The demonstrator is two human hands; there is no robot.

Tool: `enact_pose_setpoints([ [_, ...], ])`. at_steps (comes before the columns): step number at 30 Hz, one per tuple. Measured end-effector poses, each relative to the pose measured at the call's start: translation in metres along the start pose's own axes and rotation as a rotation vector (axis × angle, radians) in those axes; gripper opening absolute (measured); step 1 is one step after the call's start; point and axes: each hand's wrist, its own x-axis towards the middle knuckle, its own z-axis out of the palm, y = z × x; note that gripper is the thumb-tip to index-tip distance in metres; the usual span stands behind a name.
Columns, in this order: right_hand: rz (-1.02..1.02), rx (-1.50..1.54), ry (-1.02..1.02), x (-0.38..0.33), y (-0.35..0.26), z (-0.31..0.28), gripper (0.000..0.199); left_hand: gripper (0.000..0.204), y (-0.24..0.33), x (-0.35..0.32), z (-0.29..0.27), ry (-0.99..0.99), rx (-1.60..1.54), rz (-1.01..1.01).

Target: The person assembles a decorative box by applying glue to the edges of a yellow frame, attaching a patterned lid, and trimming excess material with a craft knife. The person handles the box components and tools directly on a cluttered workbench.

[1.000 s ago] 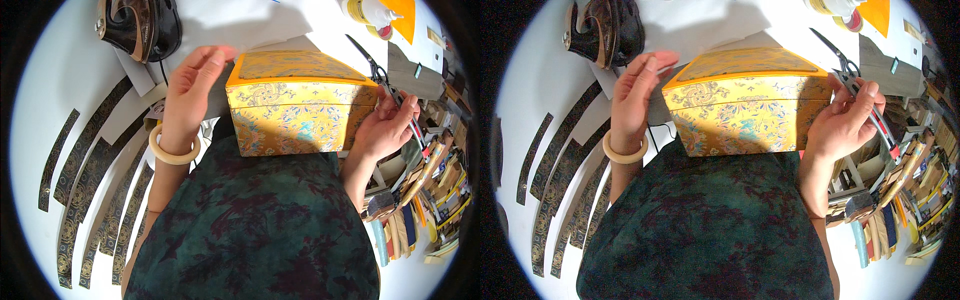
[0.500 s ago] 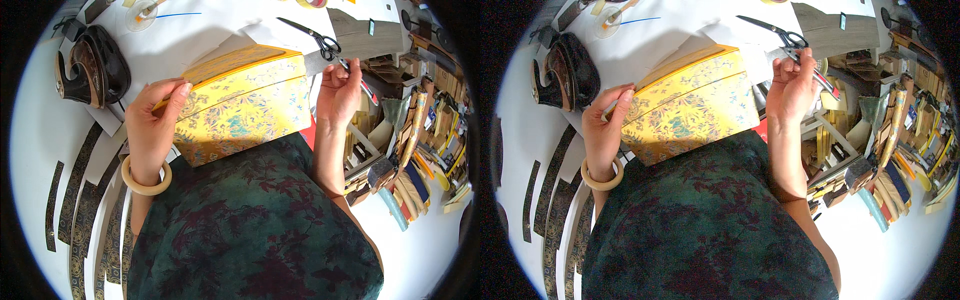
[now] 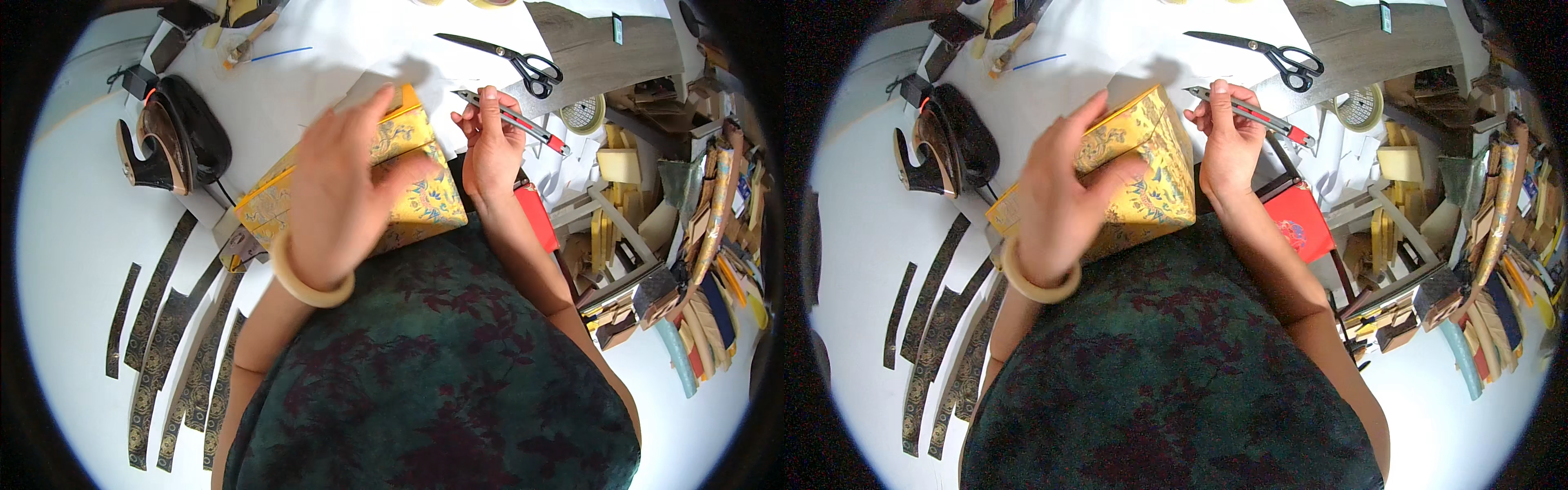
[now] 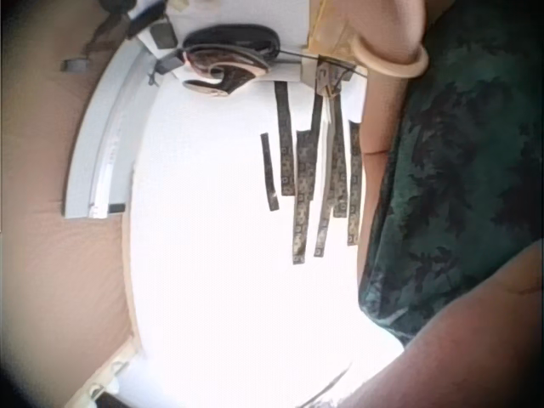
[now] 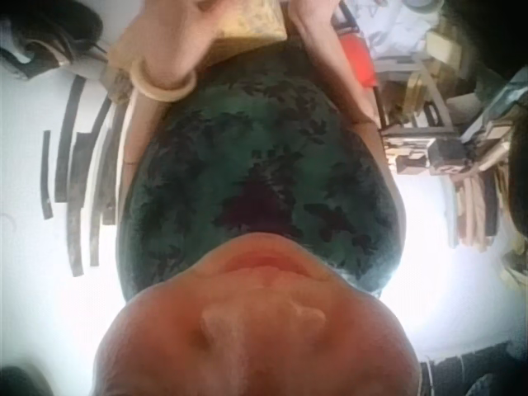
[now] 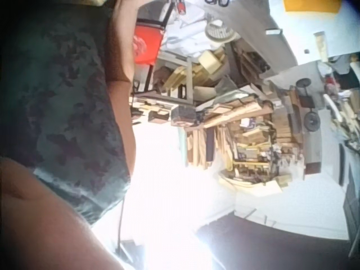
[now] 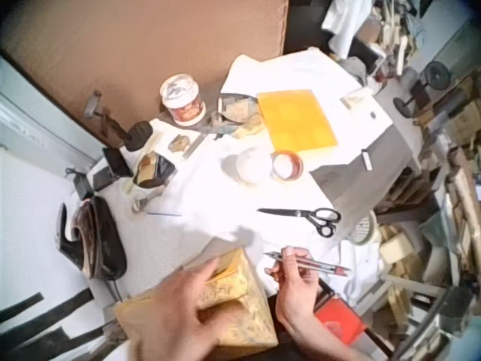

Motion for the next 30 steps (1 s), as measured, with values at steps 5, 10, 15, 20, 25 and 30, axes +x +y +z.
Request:
enact_pose_setpoints([
  [5, -0.039, 0.005, -0.002, 0.013, -0.005, -0.012, 0.019, 0.125, 0.016, -0.009, 0.01, -0.021, 0.299, 0.09],
  [10, -0.158, 0.0, -0.262, 0.001, -0.041, 0.01, 0.015, 0.127, 0.015, -0.014, 0.01, -0.042, 0.299, 0.053],
  [15, -0.258, -0.091, -0.426, -0.017, -0.068, 0.05, 0.016, 0.123, 0.01, -0.017, 0.011, -0.016, 0.226, 0.023],
  [20, -0.262, -0.297, -0.464, -0.023, -0.069, 0.058, 0.018, 0.111, 0.006, -0.02, 0.015, 0.062, 0.145, 0.03],
  [25, -0.245, -0.498, -0.437, -0.03, -0.077, 0.064, 0.017, 0.104, -0.001, -0.02, 0.015, 0.048, 0.108, 0.002],
  [30, -0.298, -0.612, -0.485, -0.028, -0.079, 0.064, 0.018, 0.1, 0.0, -0.02, 0.011, -0.043, 0.096, -0.047],
])
